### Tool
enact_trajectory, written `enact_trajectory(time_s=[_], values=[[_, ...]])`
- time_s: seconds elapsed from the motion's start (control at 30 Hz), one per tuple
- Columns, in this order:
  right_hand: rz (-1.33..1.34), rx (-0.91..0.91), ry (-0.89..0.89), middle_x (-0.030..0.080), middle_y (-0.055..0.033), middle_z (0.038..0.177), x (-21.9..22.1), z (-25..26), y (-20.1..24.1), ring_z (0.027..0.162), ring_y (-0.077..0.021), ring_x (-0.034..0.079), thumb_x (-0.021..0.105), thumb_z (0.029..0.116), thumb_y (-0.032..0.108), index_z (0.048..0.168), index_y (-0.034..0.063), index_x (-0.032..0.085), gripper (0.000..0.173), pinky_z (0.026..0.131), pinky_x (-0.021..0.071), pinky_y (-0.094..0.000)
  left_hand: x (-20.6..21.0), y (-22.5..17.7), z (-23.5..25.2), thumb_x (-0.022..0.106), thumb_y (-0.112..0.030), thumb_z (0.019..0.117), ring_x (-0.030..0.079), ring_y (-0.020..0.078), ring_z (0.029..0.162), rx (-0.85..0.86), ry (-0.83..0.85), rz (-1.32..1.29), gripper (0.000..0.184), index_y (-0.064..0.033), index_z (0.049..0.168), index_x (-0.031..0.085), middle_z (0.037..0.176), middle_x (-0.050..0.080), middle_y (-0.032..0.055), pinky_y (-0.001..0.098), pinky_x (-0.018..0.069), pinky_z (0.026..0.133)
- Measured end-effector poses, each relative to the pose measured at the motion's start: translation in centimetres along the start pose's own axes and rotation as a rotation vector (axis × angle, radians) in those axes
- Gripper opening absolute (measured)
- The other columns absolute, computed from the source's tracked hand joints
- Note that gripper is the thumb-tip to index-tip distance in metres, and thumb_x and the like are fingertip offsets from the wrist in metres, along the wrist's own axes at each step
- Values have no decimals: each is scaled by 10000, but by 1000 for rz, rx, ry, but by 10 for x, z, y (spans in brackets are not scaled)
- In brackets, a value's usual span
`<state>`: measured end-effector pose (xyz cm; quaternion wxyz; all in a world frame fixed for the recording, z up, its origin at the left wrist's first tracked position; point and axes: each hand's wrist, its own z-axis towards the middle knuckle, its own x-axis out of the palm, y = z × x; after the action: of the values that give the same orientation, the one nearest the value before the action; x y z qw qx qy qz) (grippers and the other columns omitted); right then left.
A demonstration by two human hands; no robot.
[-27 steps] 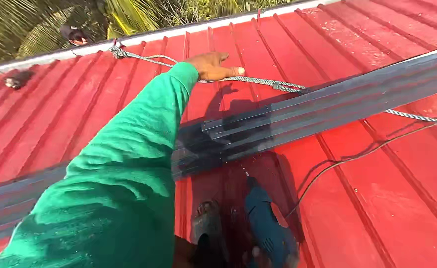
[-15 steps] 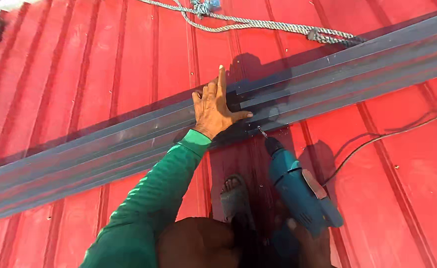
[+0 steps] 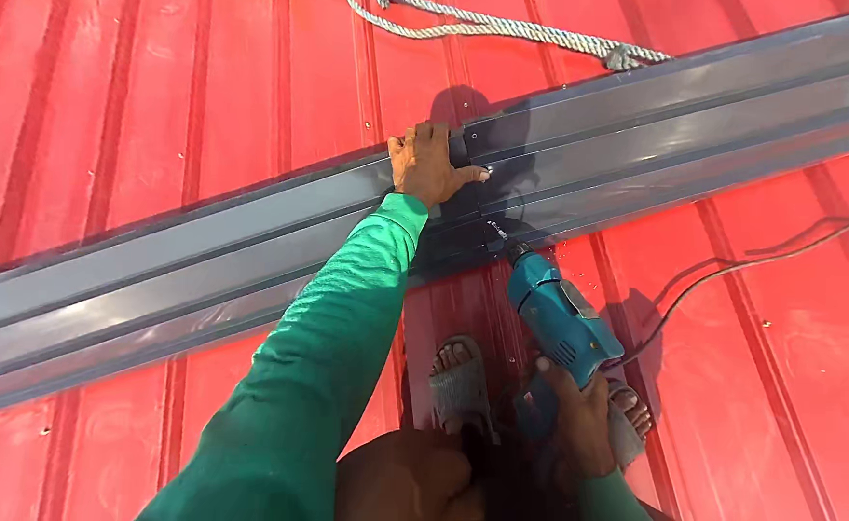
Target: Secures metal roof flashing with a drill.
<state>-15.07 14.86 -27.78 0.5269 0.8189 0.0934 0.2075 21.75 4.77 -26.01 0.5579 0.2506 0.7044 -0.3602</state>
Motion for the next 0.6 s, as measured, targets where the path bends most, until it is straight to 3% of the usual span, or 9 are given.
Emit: enact_trajectory(time_s=[0.43,0.6], values=[[126,79,48,714,-268,1055,-4,24,-4,762,-313,736,740,921,327,1238,-116,514,590,697,646,-424,9,7,17,668,-837,735,529,390,1295,-3,26,27,1022,-110,1440,533,1379,579,195,659,340,1077],[173,105,62,710,-282,1059,-9,29,-2,743,-310,733,712,934,298,1243,-114,500,557,681,643,-415,10,8,18,646,-854,734,548,380,1282,5,23,54,1022,-109,1426,544,1366,592,194,651,360,1057]])
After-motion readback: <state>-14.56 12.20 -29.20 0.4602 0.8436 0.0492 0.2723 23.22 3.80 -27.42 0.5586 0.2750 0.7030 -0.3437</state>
